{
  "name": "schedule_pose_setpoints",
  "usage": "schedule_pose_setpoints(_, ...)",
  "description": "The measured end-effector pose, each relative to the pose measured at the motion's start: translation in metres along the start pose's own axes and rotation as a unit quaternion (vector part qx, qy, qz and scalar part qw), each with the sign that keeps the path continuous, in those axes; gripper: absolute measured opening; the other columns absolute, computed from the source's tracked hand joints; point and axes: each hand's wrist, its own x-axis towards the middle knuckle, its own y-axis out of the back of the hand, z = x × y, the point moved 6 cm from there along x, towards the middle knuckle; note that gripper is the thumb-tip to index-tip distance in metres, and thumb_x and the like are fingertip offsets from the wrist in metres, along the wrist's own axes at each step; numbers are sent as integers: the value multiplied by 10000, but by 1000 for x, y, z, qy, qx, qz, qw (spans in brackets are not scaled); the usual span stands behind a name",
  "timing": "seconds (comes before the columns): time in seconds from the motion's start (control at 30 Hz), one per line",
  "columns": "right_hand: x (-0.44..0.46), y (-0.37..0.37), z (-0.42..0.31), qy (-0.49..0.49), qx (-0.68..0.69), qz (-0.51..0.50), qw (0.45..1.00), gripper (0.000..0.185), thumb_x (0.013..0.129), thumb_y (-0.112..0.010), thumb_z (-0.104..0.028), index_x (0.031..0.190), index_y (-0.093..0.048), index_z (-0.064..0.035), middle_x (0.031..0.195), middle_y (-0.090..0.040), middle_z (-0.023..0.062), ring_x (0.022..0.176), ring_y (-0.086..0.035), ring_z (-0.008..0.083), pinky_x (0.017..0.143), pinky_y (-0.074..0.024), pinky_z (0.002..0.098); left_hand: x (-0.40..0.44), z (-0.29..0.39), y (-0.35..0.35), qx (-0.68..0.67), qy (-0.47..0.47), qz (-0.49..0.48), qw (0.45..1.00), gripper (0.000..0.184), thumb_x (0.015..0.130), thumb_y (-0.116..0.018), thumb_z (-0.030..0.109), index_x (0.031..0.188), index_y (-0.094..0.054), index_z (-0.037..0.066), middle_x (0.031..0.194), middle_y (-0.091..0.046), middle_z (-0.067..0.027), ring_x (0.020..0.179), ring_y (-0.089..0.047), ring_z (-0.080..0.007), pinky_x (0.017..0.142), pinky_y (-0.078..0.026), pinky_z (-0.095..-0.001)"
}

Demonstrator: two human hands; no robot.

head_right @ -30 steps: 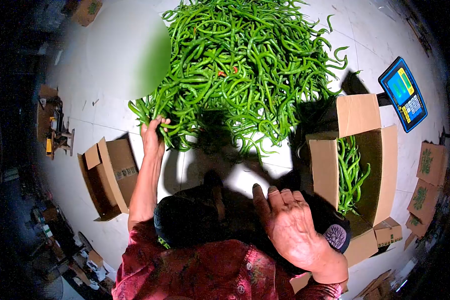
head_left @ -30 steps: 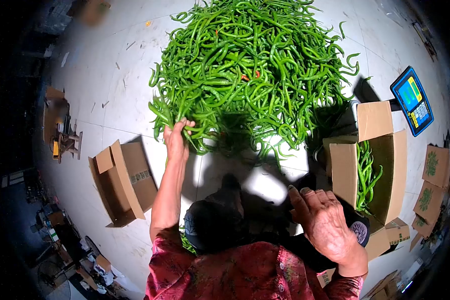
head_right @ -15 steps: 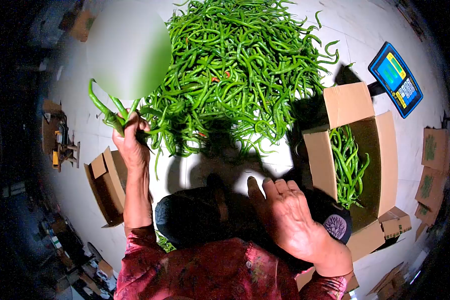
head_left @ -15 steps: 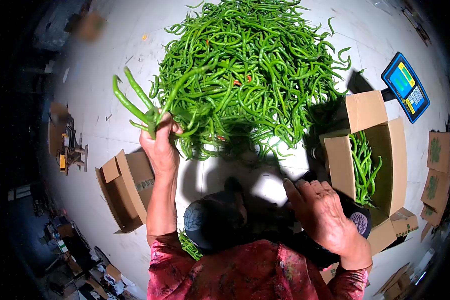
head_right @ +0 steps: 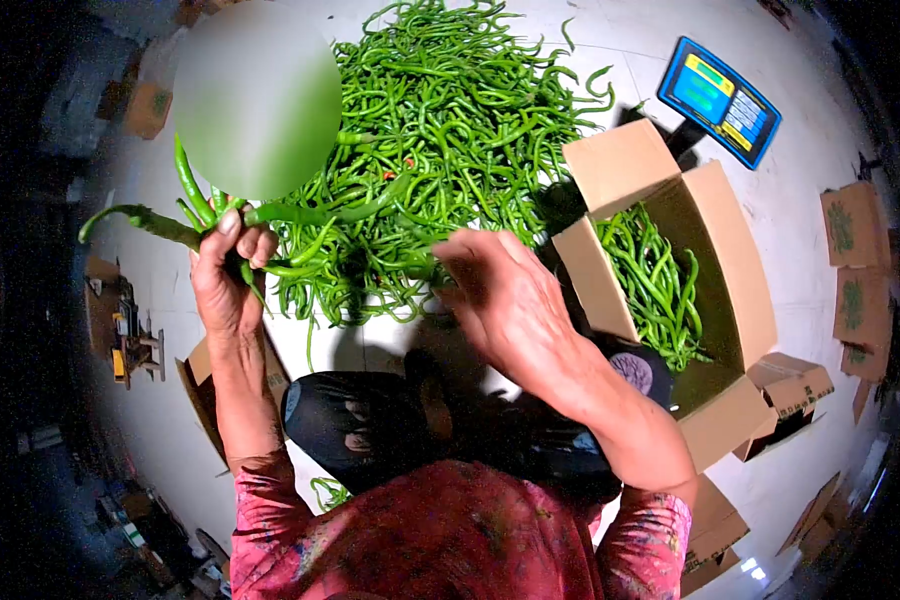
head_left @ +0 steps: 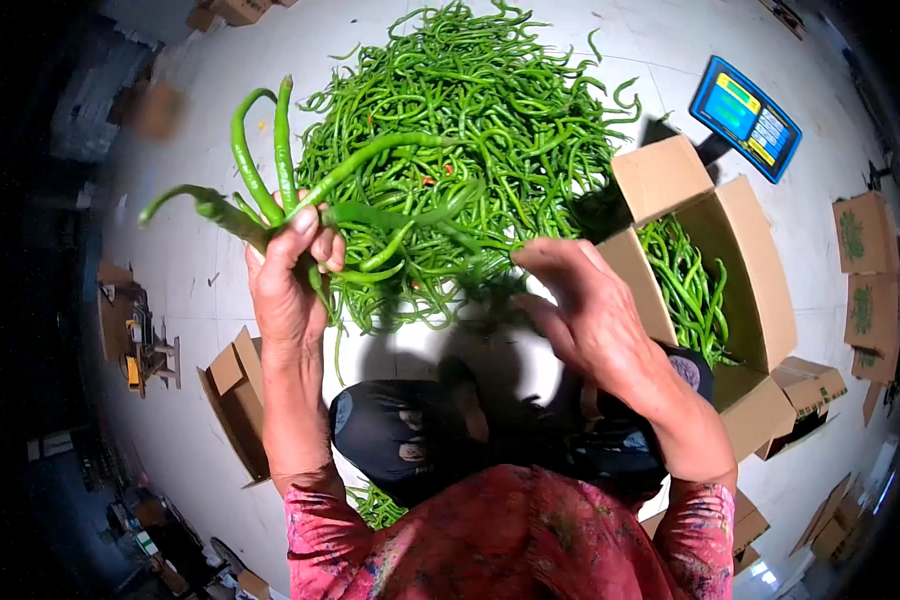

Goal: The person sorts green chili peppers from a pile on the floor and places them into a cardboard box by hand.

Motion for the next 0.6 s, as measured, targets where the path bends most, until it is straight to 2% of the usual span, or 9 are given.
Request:
schedule_pose_setpoints(0.07, -1, 3, 5, 17, 49, 63, 997, 388, 772, -711, -101, 1119, -567, -5, 1057, -582, 178, 990, -555, 375, 841, -476, 418, -2, -2, -6, -79, 40, 17, 996, 209, 869, -581, 69, 1041, -545, -45, 797, -555, -71, 607, -479, -111, 521, -412, -276)
schedule_pose_setpoints(0.1, 1, 5, 3, -20, -6, 18, 1000, 388, 780, -708, -134, 1115, -564, -1, 1059, -583, 190, 1003, -553, 374, 822, -477, 417, -3, 0, -15, -99, 43, -13, 994, 185, 886, -574, 96, 1015, -557, -36, 736, -530, -43, 588, -462, -112, 524, -388, -266)
schedule_pose_setpoints(0.2, 5, 1, 10, -58, 47, 41, 996, 328, 793, -689, -150, 1062, -586, 7, 990, -594, 185, 946, -567, 371, 789, -476, 419, -12, -3, -41, -156, 73, -60, 983, 165, 894, -570, 121, 980, -568, -20, 671, -497, -18, 567, -442, -115, 527, -365, -255)
schedule_pose_setpoints(0.27, 5, 16, -3, -1, -2, 145, 989, 210, 773, -678, -116, 938, -629, 4, 898, -610, 165, 852, -587, 353, 768, -475, 413, -18, -6, -53, -154, 73, -44, 984, 167, 895, -576, 137, 962, -574, -16, 632, -479, -10, 541, -427, -117, 530, -364, -253)
schedule_pose_setpoints(0.33, 1, 29, -23, 73, -74, 181, 978, 241, 752, -686, -85, 973, -627, -5, 917, -616, 153, 856, -593, 324, 763, -472, 401, -23, -15, -56, -165, 90, -8, 982, 163, 890, -584, 128, 961, -575, -18, 628, -480, -12, 536, -433, -119, 524, -379, -254)
schedule_pose_setpoints(0.43, 0, 35, -42, 132, -114, 231, 957, 303, 737, -679, -47, 1030, -614, -9, 906, -617, 134, 838, -592, 302, 755, -465, 390, -32, -36, -66, -171, 129, 0, 977, 175, 887, -593, 131, 970, -549, -16, 618, -490, -16, 542, -467, -131, 511, -397, -252)
schedule_pose_setpoints(0.47, 1, 33, -43, 142, -111, 225, 958, 322, 737, -670, -39, 1051, -607, -7, 913, -617, 134, 843, -592, 299, 756, -463, 390, -37, -40, -71, -171, 143, -4, 975, 179, 887, -594, 132, 971, -544, -18, 615, -489, -15, 544, -475, -134, 510, -398, -250)
schedule_pose_setpoints(0.5, 2, 29, -40, 152, -108, 219, 958, 341, 737, -661, -31, 1072, -600, -5, 919, -618, 134, 848, -592, 297, 757, -461, 391, -41, -44, -75, -134, 159, 1, 978, 155, 913, -554, 174, 966, -572, 29, 600, -450, 13, 541, -434, -125, 555, -374, -276)
schedule_pose_setpoints(0.6, 1, 20, -26, 148, -97, 164, 970, 377, 740, -616, 3, 1115, -577, 5, 933, -619, 137, 861, -590, 301, 764, -459, 400, -41, -56, -77, -142, 157, -7, 977, 174, 907, -558, 190, 952, -575, 24, 591, -450, 7, 532, -432, -133, 549, -372, -279)
